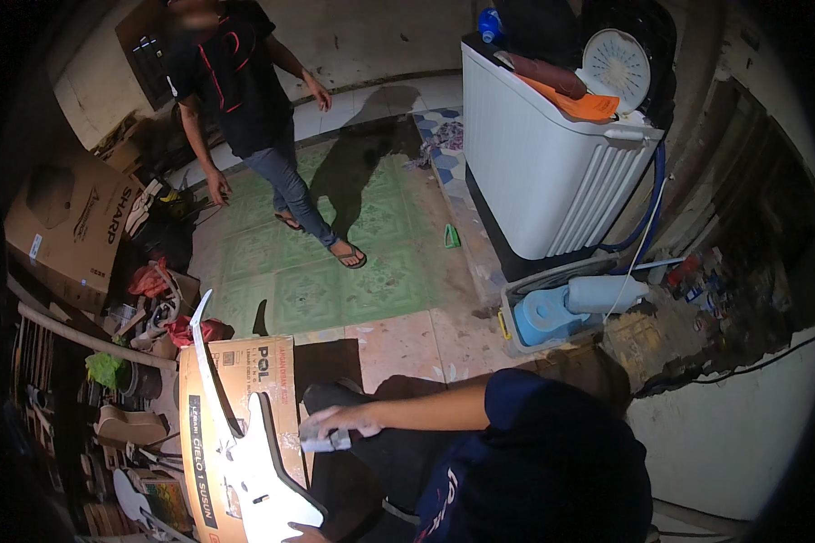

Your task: The person sits on the floor and sands a white guitar body using a sanding block. They systematically rub the block across the body and neck of the guitar, occasionally pausing to wipe the surface with a cloth.

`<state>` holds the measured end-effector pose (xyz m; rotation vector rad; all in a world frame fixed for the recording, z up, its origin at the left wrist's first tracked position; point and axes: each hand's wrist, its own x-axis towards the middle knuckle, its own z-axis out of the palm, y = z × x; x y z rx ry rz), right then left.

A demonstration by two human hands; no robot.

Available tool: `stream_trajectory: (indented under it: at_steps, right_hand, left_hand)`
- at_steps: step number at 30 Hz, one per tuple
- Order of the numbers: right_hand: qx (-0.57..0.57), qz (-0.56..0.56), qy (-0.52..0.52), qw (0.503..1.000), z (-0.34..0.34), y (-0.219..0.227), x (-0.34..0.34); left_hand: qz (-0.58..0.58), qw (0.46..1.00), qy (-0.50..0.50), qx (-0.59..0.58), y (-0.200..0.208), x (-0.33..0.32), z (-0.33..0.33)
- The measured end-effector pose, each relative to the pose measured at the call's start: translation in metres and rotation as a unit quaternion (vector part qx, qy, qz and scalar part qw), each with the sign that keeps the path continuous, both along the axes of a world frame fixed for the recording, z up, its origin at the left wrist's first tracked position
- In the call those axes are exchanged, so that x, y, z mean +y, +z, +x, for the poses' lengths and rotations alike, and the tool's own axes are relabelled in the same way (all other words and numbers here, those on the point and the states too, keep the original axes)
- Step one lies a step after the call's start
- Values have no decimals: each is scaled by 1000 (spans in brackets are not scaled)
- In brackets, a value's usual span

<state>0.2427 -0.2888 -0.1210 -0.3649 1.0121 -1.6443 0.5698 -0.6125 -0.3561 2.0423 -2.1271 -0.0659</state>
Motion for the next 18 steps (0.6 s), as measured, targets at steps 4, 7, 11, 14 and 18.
stream_trajectory:
  at_steps: [4, 7, 11, 14, 18]
  right_hand:
    - [-41, 25, 68, 997, 10, -19, -17]
    - [-103, -1, 72, 992, 0, -53, -14]
    - [-229, -25, 50, 972, -6, -76, 3]
    - [-235, -43, 68, 969, -9, -77, -1]
    - [-204, -44, 85, 974, -6, -70, -8]
  left_hand:
    - [17, 999, -7, 43, 8, 0, 6]
    - [37, 999, 0, 36, 13, 3, 3]
    - [53, 998, 1, 28, 23, 14, -4]
    - [38, 999, 0, 35, 18, 8, -5]
    - [19, 999, -1, 40, 9, 4, -1]
